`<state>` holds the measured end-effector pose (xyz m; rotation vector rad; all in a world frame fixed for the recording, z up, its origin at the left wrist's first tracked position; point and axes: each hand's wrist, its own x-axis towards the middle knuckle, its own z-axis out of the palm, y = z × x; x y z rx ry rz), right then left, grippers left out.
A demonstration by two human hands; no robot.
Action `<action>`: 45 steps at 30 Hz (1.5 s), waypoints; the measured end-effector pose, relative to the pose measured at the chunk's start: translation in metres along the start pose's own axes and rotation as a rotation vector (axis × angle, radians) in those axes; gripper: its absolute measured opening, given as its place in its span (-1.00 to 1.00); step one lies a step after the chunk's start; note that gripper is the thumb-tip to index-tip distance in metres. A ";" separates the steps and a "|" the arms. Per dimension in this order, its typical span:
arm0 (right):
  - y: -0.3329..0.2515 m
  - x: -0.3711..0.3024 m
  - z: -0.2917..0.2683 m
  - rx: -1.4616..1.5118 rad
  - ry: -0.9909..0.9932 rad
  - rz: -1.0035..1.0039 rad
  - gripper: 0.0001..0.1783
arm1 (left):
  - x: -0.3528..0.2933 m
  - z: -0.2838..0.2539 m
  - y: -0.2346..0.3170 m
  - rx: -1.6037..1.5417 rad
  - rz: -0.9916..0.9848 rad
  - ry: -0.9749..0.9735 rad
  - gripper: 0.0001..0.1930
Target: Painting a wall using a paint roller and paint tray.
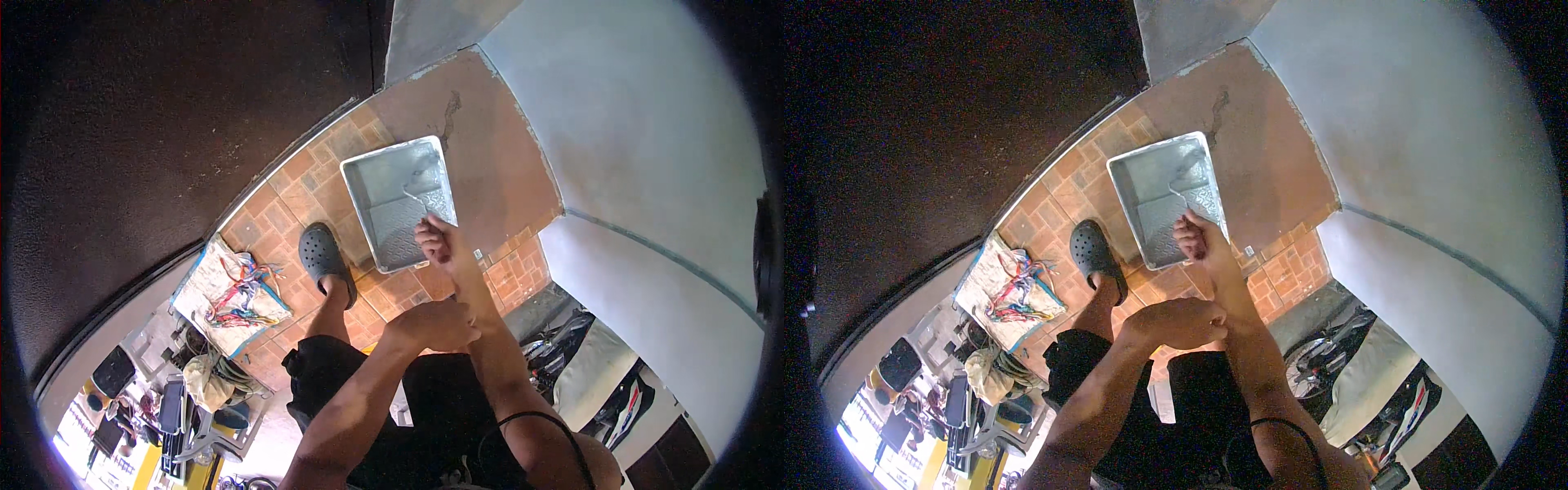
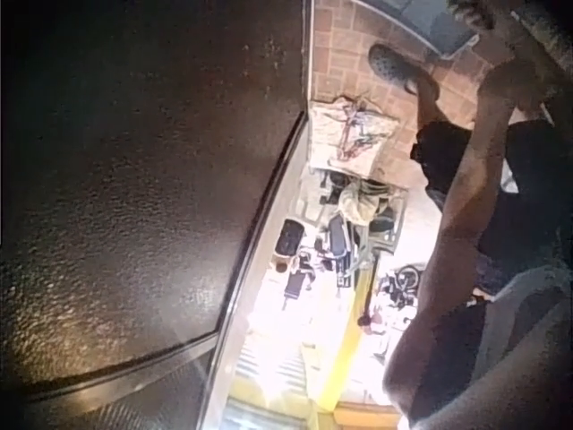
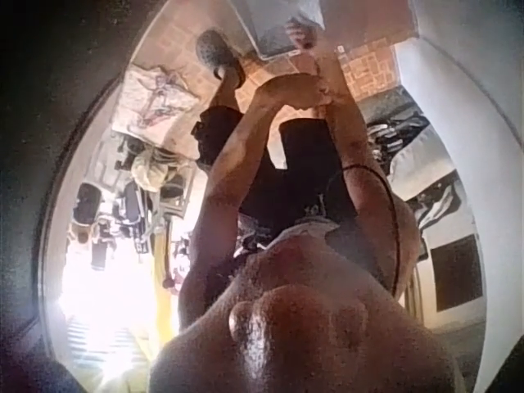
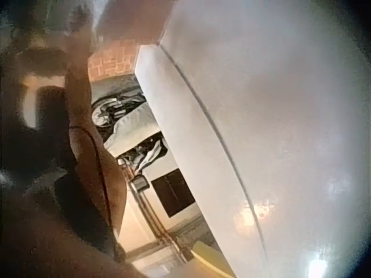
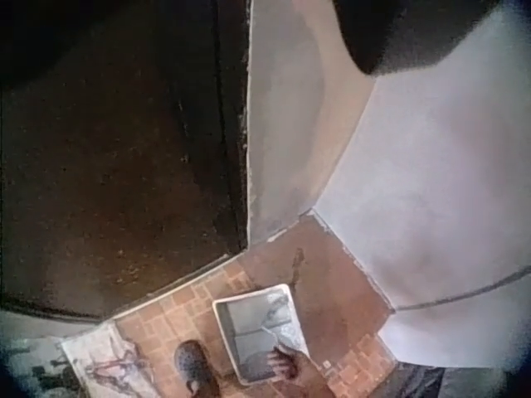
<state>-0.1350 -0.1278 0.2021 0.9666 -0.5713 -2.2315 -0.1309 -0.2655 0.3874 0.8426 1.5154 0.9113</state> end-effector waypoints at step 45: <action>-0.046 0.015 0.023 -1.584 0.724 -0.485 -0.68 | 0.004 -0.013 0.007 -0.129 -0.209 0.024 -0.58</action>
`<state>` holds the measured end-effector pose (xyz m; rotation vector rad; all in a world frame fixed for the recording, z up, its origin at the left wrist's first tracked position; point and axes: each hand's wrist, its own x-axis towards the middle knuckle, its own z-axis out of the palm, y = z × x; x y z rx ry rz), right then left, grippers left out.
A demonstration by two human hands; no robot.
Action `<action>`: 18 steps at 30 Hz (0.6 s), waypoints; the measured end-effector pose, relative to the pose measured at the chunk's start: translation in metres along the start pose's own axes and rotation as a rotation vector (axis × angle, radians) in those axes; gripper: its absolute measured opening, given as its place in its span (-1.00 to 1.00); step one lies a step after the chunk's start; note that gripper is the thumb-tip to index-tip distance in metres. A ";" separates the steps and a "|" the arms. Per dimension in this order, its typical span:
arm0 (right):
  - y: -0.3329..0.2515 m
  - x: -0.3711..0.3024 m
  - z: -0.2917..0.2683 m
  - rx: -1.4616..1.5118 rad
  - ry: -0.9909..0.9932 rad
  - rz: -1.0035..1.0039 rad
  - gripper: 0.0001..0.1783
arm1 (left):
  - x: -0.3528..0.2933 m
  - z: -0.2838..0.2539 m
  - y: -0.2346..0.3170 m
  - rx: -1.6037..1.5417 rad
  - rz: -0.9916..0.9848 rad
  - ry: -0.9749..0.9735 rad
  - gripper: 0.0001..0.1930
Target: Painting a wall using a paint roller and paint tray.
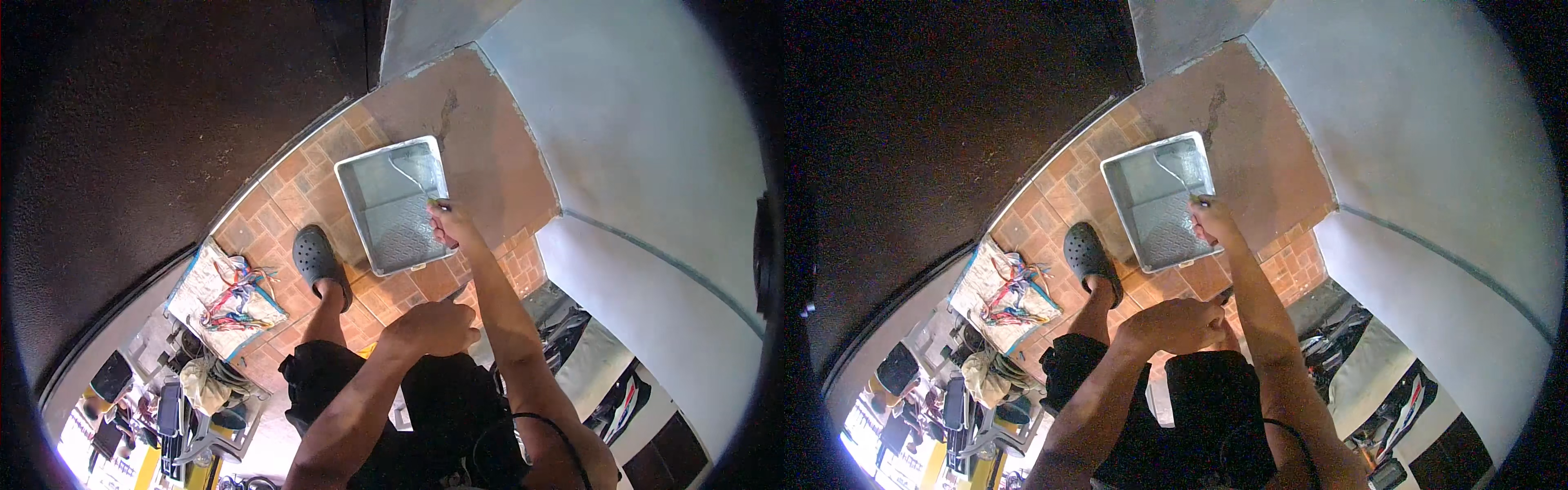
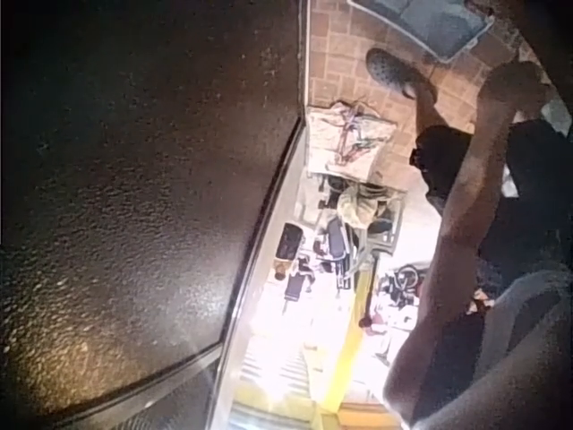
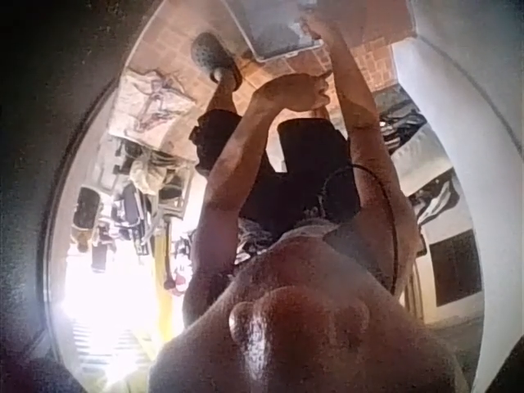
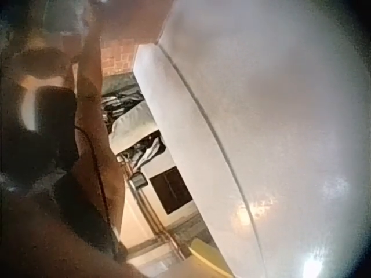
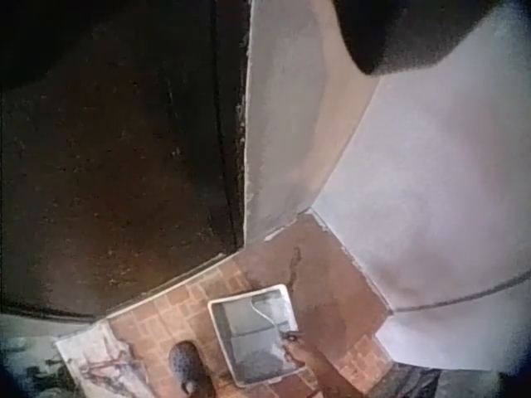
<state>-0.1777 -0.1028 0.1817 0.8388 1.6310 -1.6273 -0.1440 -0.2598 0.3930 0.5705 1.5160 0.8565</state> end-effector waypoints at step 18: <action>0.009 -0.030 0.029 0.433 -0.021 0.216 -0.69 | -0.005 0.001 -0.002 -0.005 0.008 0.043 -0.56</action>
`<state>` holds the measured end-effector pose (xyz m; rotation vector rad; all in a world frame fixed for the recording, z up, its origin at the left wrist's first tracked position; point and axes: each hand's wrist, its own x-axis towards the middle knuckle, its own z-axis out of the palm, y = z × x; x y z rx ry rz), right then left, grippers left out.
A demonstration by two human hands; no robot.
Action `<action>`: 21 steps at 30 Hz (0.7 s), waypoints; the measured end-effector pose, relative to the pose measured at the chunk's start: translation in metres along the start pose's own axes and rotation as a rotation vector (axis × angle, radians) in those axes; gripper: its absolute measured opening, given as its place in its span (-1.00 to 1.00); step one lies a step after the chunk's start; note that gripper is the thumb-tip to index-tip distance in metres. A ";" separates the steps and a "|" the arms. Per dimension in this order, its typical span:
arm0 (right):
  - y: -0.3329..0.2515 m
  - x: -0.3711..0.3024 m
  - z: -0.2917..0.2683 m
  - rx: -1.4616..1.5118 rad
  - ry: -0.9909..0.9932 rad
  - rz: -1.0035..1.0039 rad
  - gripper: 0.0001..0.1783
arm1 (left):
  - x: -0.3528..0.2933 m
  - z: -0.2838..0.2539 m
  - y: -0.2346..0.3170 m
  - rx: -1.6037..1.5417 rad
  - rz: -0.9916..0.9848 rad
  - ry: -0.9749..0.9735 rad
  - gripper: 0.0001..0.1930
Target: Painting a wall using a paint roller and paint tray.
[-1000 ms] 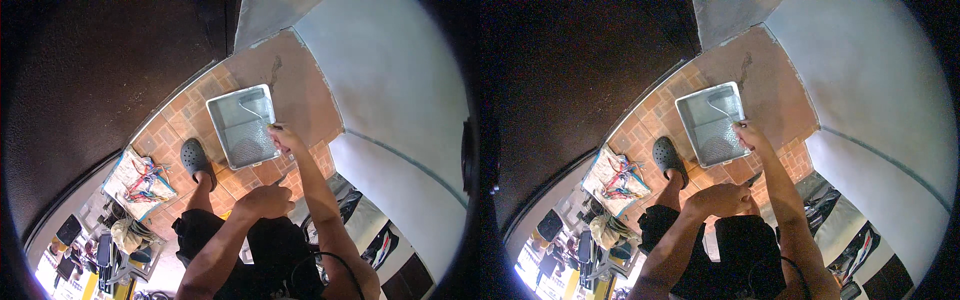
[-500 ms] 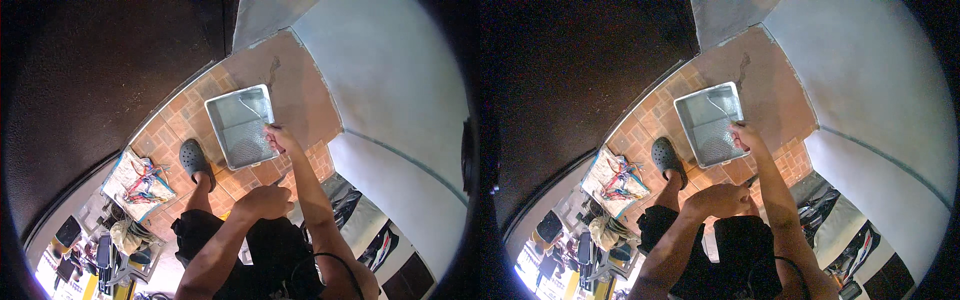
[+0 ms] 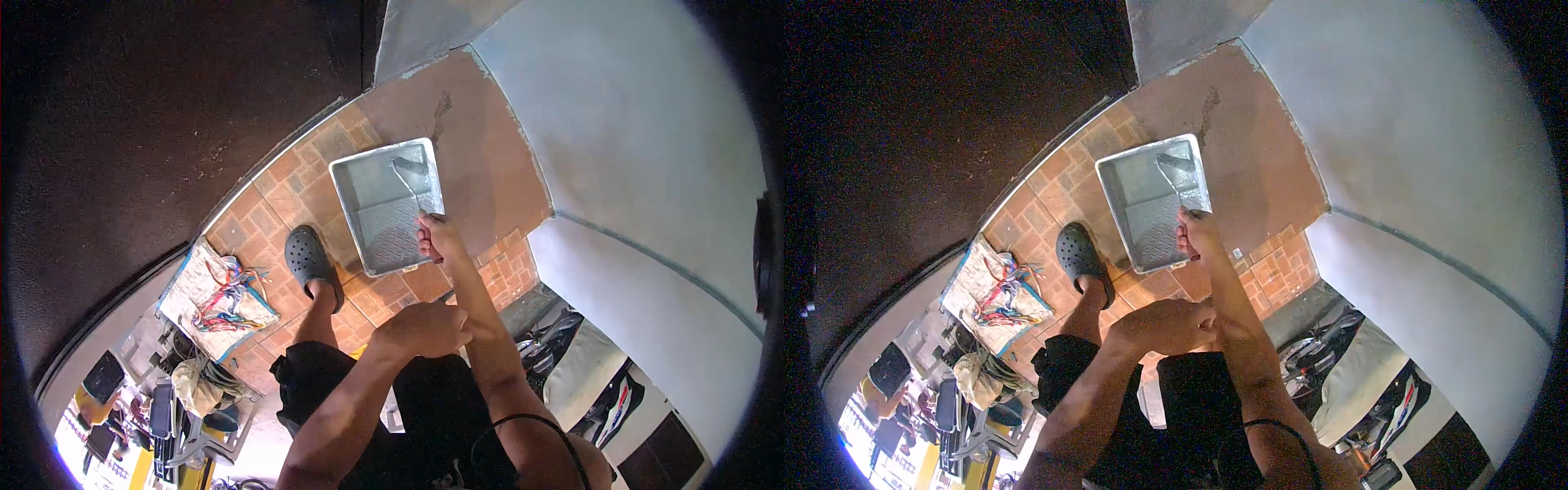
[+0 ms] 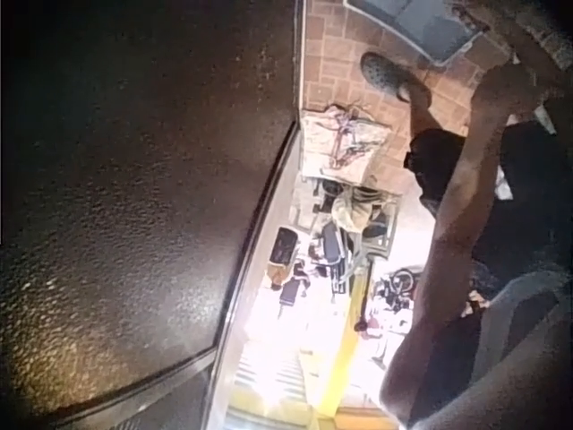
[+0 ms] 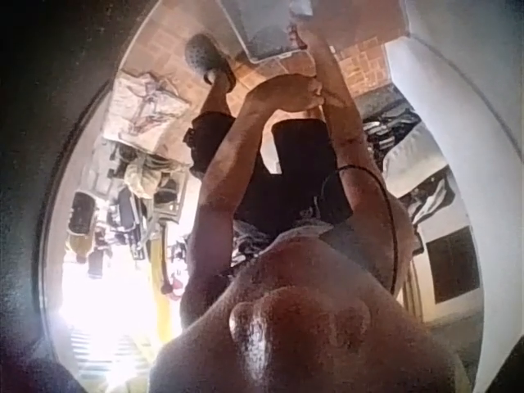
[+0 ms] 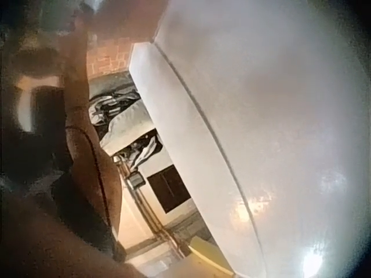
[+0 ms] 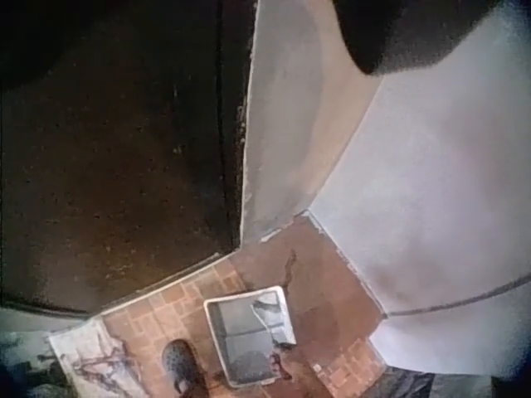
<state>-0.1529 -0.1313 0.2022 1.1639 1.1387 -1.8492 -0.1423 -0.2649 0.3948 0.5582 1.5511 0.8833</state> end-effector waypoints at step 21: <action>-0.026 -0.308 -0.123 -0.220 -0.073 -0.362 -0.70 | 0.005 0.008 -0.018 -0.419 0.098 -0.307 -0.59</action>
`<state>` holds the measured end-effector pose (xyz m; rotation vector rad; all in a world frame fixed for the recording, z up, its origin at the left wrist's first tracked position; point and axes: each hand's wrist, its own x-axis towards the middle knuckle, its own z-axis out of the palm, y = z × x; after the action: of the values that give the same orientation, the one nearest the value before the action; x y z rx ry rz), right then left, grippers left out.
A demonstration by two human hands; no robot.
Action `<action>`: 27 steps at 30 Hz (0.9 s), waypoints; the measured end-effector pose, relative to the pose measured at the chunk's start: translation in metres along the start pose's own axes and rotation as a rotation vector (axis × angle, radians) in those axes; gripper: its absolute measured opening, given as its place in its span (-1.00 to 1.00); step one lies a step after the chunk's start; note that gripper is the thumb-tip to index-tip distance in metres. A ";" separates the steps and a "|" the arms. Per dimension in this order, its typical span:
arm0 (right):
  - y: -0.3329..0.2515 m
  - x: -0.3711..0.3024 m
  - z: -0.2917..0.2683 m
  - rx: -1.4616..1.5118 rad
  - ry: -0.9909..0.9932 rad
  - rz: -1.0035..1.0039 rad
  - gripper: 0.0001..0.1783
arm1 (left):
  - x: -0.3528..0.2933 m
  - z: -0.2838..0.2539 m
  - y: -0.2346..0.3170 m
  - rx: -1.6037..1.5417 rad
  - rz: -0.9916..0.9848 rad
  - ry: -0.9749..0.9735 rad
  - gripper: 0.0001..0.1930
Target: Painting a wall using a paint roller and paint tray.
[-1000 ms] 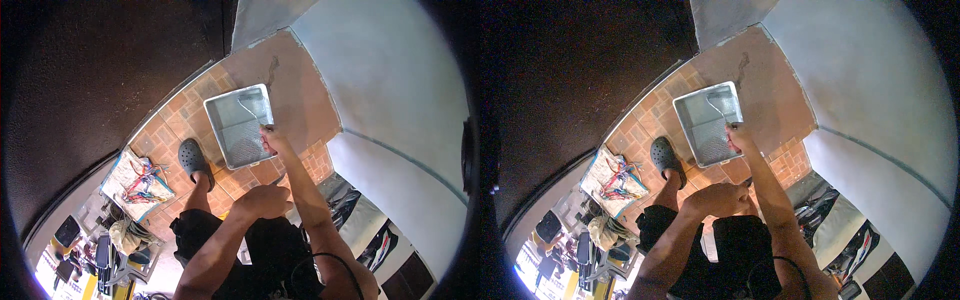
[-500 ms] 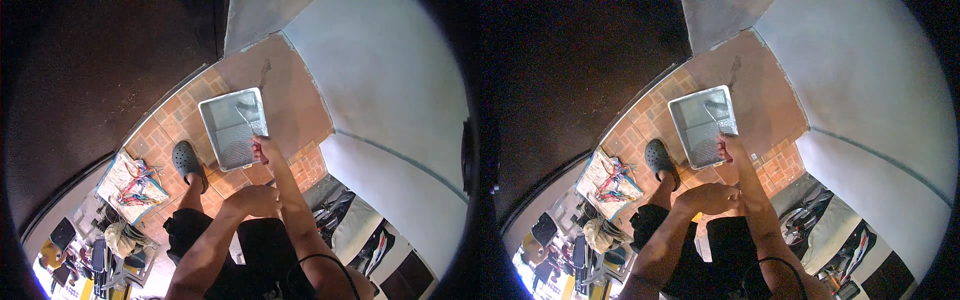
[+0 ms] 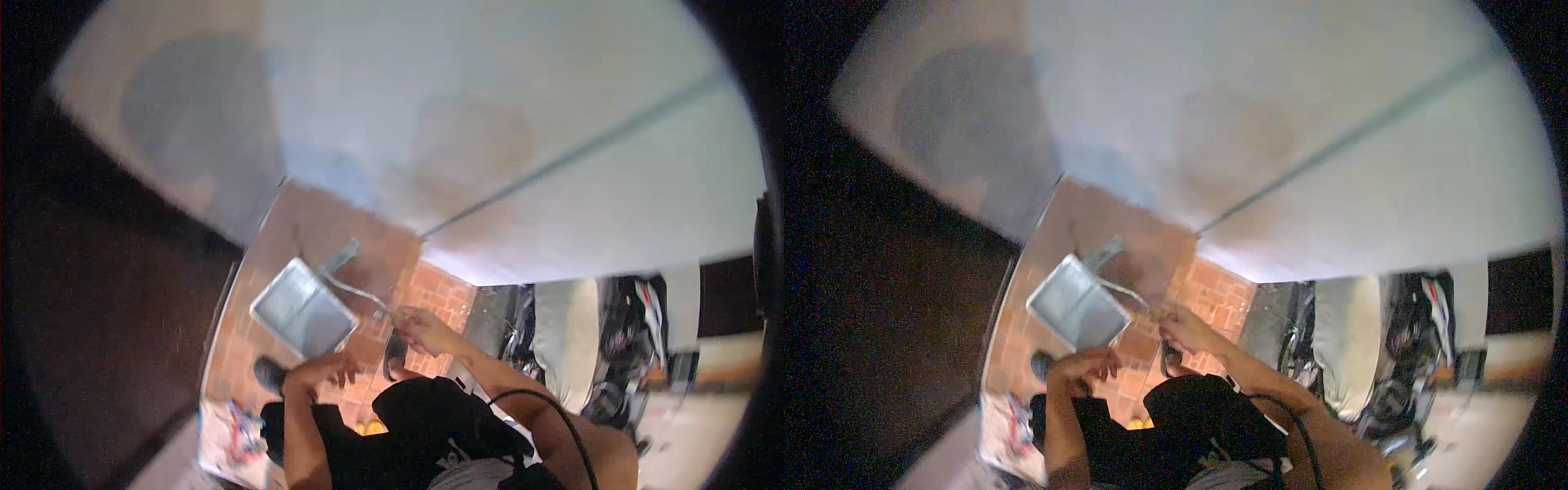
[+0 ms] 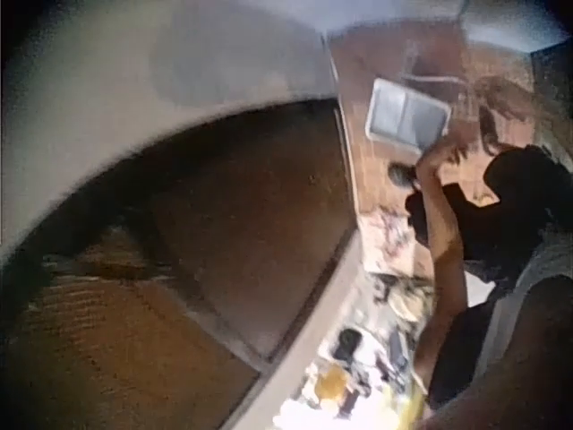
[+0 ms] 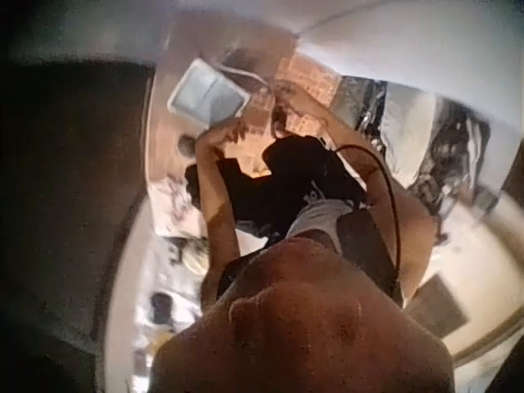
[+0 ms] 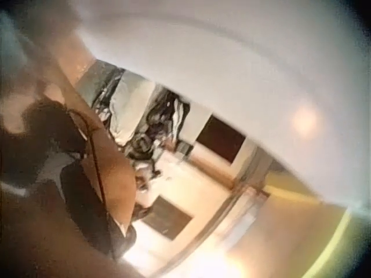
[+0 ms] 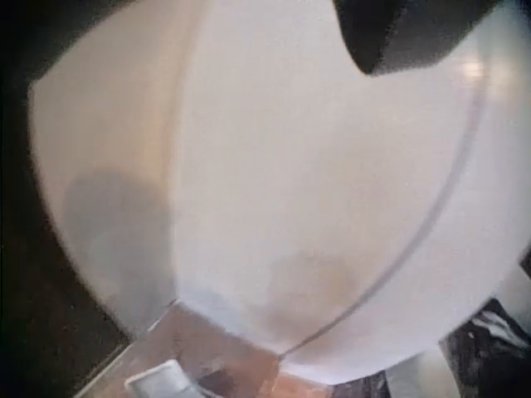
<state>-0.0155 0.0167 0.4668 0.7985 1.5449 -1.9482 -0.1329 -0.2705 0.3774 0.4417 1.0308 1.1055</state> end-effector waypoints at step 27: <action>-0.177 -0.259 -0.154 -0.491 1.246 -1.199 -0.65 | -0.105 0.185 0.017 -1.117 0.363 0.212 -0.48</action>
<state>0.0555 0.2145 0.7458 1.0147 3.7147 -1.3966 0.0082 -0.3233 0.5287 -0.4190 0.3741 1.8781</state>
